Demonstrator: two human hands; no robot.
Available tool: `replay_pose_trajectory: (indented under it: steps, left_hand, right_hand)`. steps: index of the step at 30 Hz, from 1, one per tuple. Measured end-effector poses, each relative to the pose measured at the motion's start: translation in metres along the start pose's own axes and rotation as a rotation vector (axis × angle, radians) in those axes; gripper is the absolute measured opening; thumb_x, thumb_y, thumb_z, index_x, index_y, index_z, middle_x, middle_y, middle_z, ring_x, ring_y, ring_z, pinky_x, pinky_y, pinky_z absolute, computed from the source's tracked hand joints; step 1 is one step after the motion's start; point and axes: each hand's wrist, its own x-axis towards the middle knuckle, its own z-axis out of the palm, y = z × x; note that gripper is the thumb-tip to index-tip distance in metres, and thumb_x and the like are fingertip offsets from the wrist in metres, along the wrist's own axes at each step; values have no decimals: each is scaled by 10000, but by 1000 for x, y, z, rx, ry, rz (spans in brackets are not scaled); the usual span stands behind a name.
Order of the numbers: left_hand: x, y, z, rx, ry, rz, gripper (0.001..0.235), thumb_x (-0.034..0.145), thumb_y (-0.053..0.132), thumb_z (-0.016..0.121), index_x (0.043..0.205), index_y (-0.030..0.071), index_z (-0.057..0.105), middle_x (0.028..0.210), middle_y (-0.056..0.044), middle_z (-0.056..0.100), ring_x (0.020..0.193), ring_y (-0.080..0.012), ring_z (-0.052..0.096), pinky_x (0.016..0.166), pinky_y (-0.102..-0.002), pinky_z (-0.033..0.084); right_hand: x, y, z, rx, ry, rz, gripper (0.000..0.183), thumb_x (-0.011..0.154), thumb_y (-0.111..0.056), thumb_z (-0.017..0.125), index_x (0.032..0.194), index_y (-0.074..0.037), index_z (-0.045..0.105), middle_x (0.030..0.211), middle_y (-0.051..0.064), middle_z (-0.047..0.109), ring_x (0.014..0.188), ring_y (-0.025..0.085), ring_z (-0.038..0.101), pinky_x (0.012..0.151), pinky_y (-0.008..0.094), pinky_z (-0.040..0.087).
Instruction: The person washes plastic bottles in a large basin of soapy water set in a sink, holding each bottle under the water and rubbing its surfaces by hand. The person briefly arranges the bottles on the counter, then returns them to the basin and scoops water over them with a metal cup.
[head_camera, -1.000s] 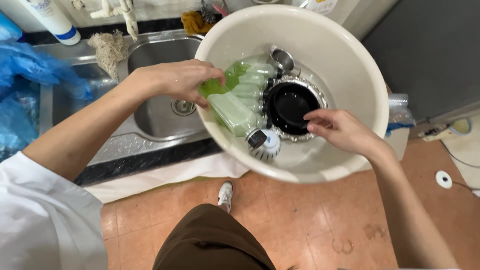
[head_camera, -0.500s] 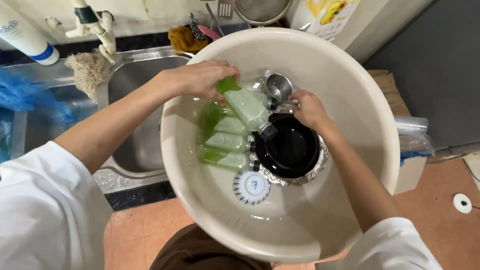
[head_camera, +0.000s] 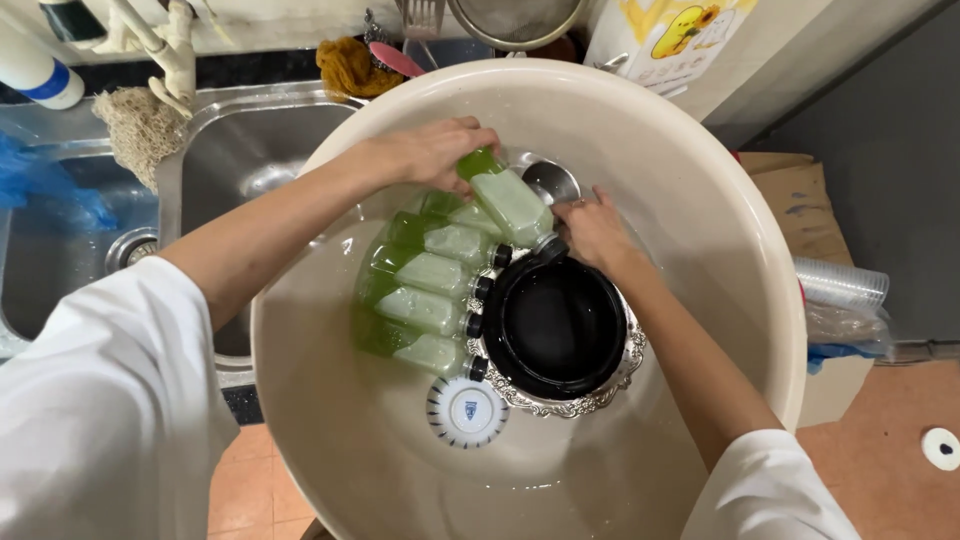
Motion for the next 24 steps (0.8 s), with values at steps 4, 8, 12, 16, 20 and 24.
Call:
replay_pose_trajectory:
  steps: [4,8,12,16,20,24]
  left_hand:
    - [13,-2,7,-19,7,-12,724,733,241,874,1358,136,525,1259,-156,554,1217,-367,559,1039,-466,470]
    - [19,-7,11,-28,17,-5,720,719,239,882,1339,119,535,1277,-168,558,1213,-374,570,1035,-463,481]
    - [20,-9,14,-32,12,-24,728,722,241,884,1340,98,525,1273,-176,557,1190,-379,584,1026,-461,488]
    - [21,-10,18,-62,3,-42,694,722,232,879,1321,107,551,1262,-165,566,1188,-367,593,1010,-447,502]
    - [25,-14,20,-32,34,-22,706,717,229,891,1317,86,547,1252,-179,569,1185,-383,589,1001,-454,507]
    - [25,-14,21,-49,26,-63,712,712,234,893,1317,96,544,1262,-173,565,1170,-383,595,979,-463,513]
  right_hand:
    - [-5,-2,-10,7,-37,-14,471,762,-175,731,1221,-89,668,1134,158,708,1180,313,616,1226,533,170]
    - [-8,8,-9,163,20,13,451,799,-86,669,1249,-100,694,1098,140,735,1119,269,661,1160,487,367]
    - [-4,20,-19,849,215,100,403,1007,-238,617,1359,-61,698,1155,161,757,947,287,714,857,428,548]
    - [-1,-10,-59,870,221,-95,693,940,-419,753,1432,13,526,1276,203,670,1046,270,700,862,411,587]
    - [-6,-60,-84,578,128,55,925,749,-474,840,1450,-12,452,1235,247,657,912,342,723,867,442,549]
    - [-6,-82,-85,502,170,117,885,736,-390,836,1450,-13,474,1091,272,719,992,400,700,921,461,531]
